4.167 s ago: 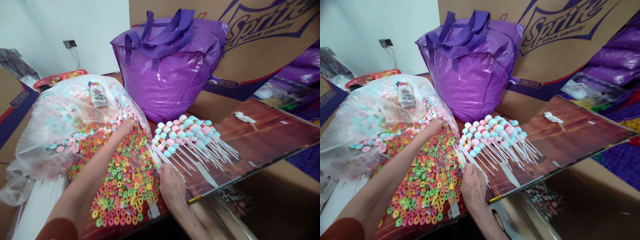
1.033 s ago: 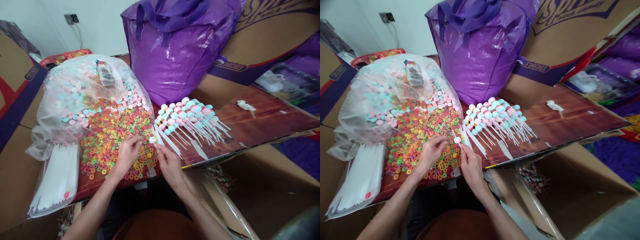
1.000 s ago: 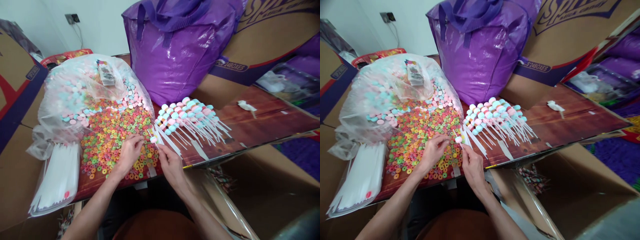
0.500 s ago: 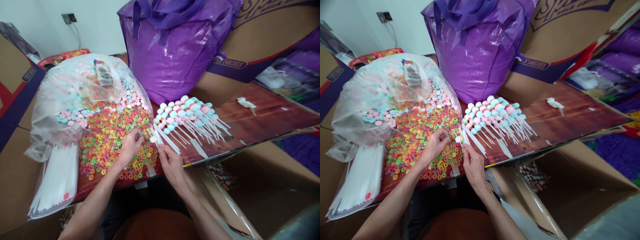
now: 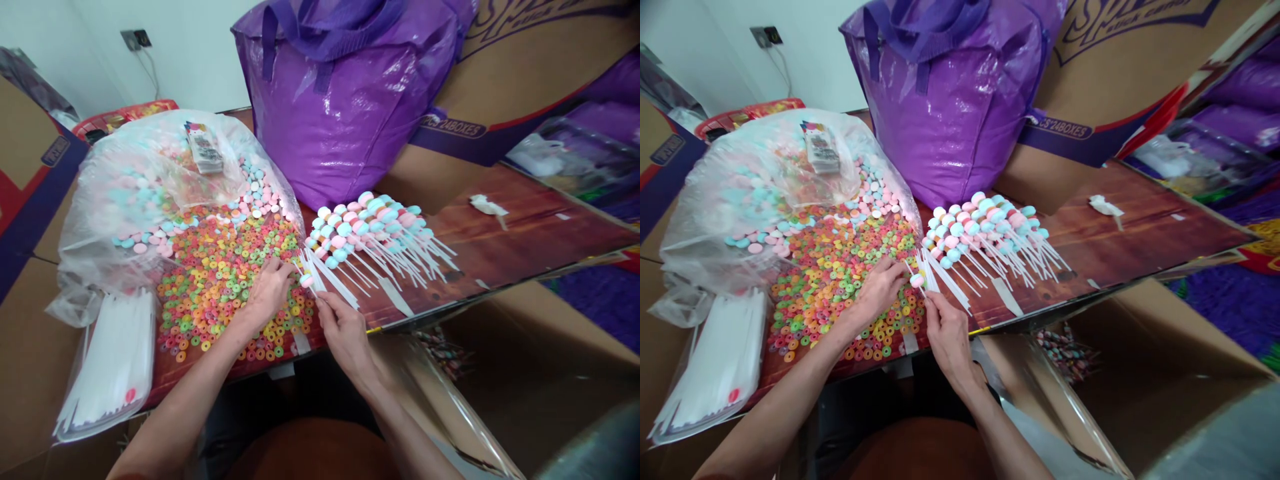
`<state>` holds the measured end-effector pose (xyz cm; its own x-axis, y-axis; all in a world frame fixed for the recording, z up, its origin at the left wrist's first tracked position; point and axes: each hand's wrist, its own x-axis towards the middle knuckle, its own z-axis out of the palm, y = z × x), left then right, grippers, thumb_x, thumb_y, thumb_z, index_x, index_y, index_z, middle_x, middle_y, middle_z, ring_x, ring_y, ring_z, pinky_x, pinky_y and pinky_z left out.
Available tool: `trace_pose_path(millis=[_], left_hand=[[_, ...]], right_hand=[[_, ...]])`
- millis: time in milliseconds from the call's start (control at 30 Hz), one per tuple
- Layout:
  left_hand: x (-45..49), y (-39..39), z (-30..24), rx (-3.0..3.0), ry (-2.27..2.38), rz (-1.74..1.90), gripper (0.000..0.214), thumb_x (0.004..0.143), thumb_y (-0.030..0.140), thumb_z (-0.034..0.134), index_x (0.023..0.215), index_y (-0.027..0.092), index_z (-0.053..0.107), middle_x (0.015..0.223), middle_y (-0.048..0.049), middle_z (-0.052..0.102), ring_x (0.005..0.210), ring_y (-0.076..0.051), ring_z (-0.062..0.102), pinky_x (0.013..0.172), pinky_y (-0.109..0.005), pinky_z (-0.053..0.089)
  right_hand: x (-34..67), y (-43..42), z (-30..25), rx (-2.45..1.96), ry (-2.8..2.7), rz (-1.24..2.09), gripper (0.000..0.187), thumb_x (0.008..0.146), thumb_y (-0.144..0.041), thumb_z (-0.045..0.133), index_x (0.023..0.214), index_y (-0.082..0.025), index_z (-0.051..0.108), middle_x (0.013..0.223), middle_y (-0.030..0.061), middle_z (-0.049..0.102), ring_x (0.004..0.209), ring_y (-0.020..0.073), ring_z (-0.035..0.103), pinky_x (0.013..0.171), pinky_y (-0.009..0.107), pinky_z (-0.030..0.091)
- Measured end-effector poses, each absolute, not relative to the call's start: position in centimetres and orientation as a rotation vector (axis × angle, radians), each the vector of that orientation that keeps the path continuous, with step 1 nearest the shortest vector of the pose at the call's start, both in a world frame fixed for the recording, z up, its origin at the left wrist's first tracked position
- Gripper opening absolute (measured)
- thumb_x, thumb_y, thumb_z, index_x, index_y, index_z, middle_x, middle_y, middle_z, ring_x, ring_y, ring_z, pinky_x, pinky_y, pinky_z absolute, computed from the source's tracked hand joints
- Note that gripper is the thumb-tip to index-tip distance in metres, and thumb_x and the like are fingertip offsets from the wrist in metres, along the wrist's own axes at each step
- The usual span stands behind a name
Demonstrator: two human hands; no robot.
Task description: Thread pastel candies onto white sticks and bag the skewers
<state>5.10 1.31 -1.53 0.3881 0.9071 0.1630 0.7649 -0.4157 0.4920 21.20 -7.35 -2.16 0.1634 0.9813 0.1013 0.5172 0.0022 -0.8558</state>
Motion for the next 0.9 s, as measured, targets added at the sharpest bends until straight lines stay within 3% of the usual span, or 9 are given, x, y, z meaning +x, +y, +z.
trace_pose_path(millis=[133, 267, 500, 667, 900], left_hand=[[5.0, 0.8, -1.6, 2.243, 1.406, 0.689, 0.015, 0.086, 0.009, 0.052, 0.093, 0.019, 0.061, 0.095, -0.0076, 0.062, 0.092, -0.022, 0.058, 0.083, -0.037, 0.048], [4.2, 0.7, -1.7, 1.735, 1.354, 0.967, 0.002, 0.086, 0.018, 0.057, 0.086, 0.020, 0.057, 0.080, -0.0017, 0.063, 0.073, -0.016, 0.060, 0.071, -0.031, 0.049], [2.1, 0.3, -0.1, 0.969, 1.075, 1.147, 0.042, 0.070, 0.038, 0.081, 0.101, 0.015, 0.066, 0.075, -0.0018, 0.071, 0.067, -0.014, 0.066, 0.065, -0.026, 0.052], [1.8, -0.2, -0.2, 0.850, 1.070, 1.253, 0.039, 0.061, 0.033, 0.088, 0.092, 0.016, 0.073, 0.074, 0.0000, 0.072, 0.068, -0.011, 0.064, 0.066, -0.024, 0.053], [1.6, -0.4, -0.3, 0.863, 1.097, 1.260, 0.036, 0.061, 0.033, 0.087, 0.090, 0.016, 0.072, 0.079, -0.0008, 0.072, 0.071, -0.012, 0.064, 0.069, -0.026, 0.054]], right_hand=[[21.1, -7.7, -2.0, -1.608, -1.482, 0.696, 0.032, 0.096, -0.032, 0.046, 0.105, -0.017, 0.073, 0.089, 0.0049, 0.077, 0.074, 0.0175, 0.069, 0.072, 0.024, 0.050], [20.9, -8.2, -1.5, -1.572, -1.503, 0.713, 0.031, 0.097, -0.030, 0.046, 0.108, -0.018, 0.073, 0.092, 0.0042, 0.078, 0.078, 0.0171, 0.072, 0.074, 0.023, 0.052], [19.8, -8.4, -1.0, -1.447, -1.563, 0.742, 0.031, 0.097, -0.025, 0.047, 0.114, -0.018, 0.073, 0.106, 0.0051, 0.078, 0.095, 0.0181, 0.074, 0.085, 0.023, 0.054], [19.4, -8.5, -1.1, -1.444, -1.626, 0.685, 0.032, 0.097, -0.023, 0.047, 0.115, -0.018, 0.073, 0.108, 0.0068, 0.077, 0.094, 0.0197, 0.074, 0.087, 0.026, 0.056], [19.4, -8.5, -1.4, -1.498, -1.727, 0.618, 0.034, 0.097, -0.022, 0.044, 0.116, -0.020, 0.073, 0.102, 0.0074, 0.078, 0.089, 0.0211, 0.075, 0.085, 0.029, 0.057]])
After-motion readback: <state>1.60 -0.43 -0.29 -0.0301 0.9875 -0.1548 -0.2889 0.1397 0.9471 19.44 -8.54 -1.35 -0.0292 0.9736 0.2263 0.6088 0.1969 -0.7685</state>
